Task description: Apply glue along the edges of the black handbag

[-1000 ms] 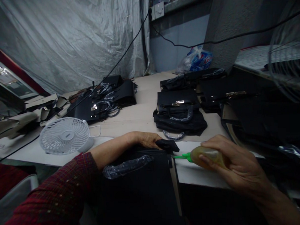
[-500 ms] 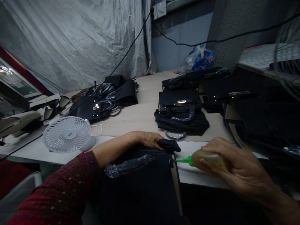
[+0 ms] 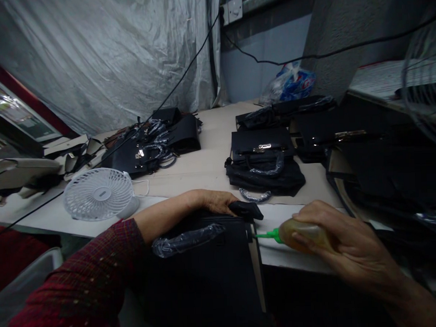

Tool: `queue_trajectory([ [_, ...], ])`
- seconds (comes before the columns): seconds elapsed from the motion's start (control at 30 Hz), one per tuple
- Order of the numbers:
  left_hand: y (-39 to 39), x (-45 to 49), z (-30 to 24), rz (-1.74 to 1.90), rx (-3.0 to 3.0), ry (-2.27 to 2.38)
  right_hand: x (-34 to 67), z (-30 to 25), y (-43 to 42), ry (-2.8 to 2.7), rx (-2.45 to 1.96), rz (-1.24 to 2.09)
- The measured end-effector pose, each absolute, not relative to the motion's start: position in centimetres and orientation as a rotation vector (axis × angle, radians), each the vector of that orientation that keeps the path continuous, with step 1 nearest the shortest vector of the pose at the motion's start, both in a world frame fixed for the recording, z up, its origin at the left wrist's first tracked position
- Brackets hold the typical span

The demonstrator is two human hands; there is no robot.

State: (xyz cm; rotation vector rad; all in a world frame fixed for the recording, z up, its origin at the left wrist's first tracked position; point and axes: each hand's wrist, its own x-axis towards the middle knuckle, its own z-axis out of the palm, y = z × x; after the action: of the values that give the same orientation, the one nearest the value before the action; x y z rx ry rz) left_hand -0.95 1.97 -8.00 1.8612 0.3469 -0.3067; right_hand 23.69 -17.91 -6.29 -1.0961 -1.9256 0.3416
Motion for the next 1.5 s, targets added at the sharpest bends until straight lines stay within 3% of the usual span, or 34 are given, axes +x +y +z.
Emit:
queue_trajectory([
  [0.37,1.9,-1.0,-7.7,-0.322,1.864,0.306,23.9,-7.4,-19.7,-1.953,-1.003,0.494],
  [0.53,1.9,-1.0,-7.7,-0.344,1.858,0.36,24.0,-7.3,-19.4,-1.901,-1.041,0.272],
  [0.7,1.8,-1.0,-7.5,-0.333,1.87,0.342,23.8,-7.0,-19.8,-2.002,-0.965,0.54],
  [0.97,1.7,-0.8,-7.1,-0.328,1.885,0.345,23.6,-7.2,-21.3,-2.012,-0.935,0.53],
  [1.13,2.0,-0.9,-7.6,-0.331,1.903,0.404,23.7,-7.1,-21.0,-1.947,-0.934,0.286],
  [1.3,2.0,-0.9,-7.4,-0.342,1.938,0.387,23.7,-6.9,-21.5,-2.085,-0.868,0.486],
  [1.5,1.7,-0.9,-7.0,-0.331,1.938,0.399,23.8,-7.4,-22.5,-2.124,-0.886,0.442],
])
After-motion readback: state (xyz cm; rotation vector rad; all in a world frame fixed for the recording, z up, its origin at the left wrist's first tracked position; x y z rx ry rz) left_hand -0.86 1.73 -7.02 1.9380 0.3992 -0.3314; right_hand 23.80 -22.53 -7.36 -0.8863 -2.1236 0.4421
